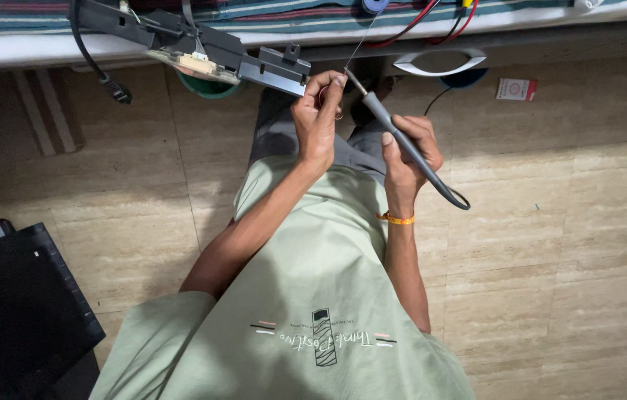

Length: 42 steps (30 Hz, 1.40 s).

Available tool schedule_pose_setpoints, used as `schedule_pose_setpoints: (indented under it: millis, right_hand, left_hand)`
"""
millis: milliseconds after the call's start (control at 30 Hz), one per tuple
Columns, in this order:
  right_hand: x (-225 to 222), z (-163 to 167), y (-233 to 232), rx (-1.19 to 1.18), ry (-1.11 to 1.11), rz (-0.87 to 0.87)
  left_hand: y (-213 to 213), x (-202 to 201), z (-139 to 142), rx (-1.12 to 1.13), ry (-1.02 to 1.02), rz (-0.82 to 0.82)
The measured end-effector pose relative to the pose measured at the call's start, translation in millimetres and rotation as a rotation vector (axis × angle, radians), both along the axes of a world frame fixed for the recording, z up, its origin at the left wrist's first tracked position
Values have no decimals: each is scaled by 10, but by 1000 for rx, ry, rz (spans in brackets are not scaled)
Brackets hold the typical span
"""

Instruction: The person solders components on a TV power supply circuit board placed on a workbench, holding a soldering iron in one hand and solder wire in the other. They use multimeter probes to test points on the board, reposition the board, and continue soldering joints on the board.

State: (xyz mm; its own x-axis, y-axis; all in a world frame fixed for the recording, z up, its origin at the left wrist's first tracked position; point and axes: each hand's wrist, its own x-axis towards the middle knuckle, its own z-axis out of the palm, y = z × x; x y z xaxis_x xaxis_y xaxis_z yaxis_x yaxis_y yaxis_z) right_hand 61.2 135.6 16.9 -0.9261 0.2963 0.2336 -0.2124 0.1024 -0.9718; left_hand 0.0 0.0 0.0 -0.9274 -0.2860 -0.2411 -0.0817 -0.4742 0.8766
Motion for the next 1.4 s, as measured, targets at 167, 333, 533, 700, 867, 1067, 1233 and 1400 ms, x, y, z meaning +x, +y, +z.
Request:
schedule_pose_setpoints:
  millis: [167, 333, 533, 700, 867, 1067, 1233, 1400]
  right_hand:
    - [-13, -180, 40, -12, 42, -7]
    - [-50, -224, 52, -3, 53, -29]
    - [-32, -281, 42, -31, 11, -25]
    - [-96, -313, 113, 9, -22, -65]
    - [-77, -340, 90, -20, -29, -64]
    - [-35, -545, 70, -69, -18, -37]
    - [-32, -503, 70, -48, -25, -48]
    - [13, -547, 51, -51, -51, -50]
  left_hand:
    - [29, -4, -59, -4, 21, -3]
    - [23, -43, -74, -22, 40, -13]
    - [-1, -41, -143, 1, 25, -18]
    - [103, -125, -185, -1, 48, -17]
    - [65, -101, -185, 7, 65, -26]
    - [58, -53, -347, -7, 61, -39]
    - [62, -44, -340, -11, 90, -38]
    - [27, 20, -374, 7, 101, -41]
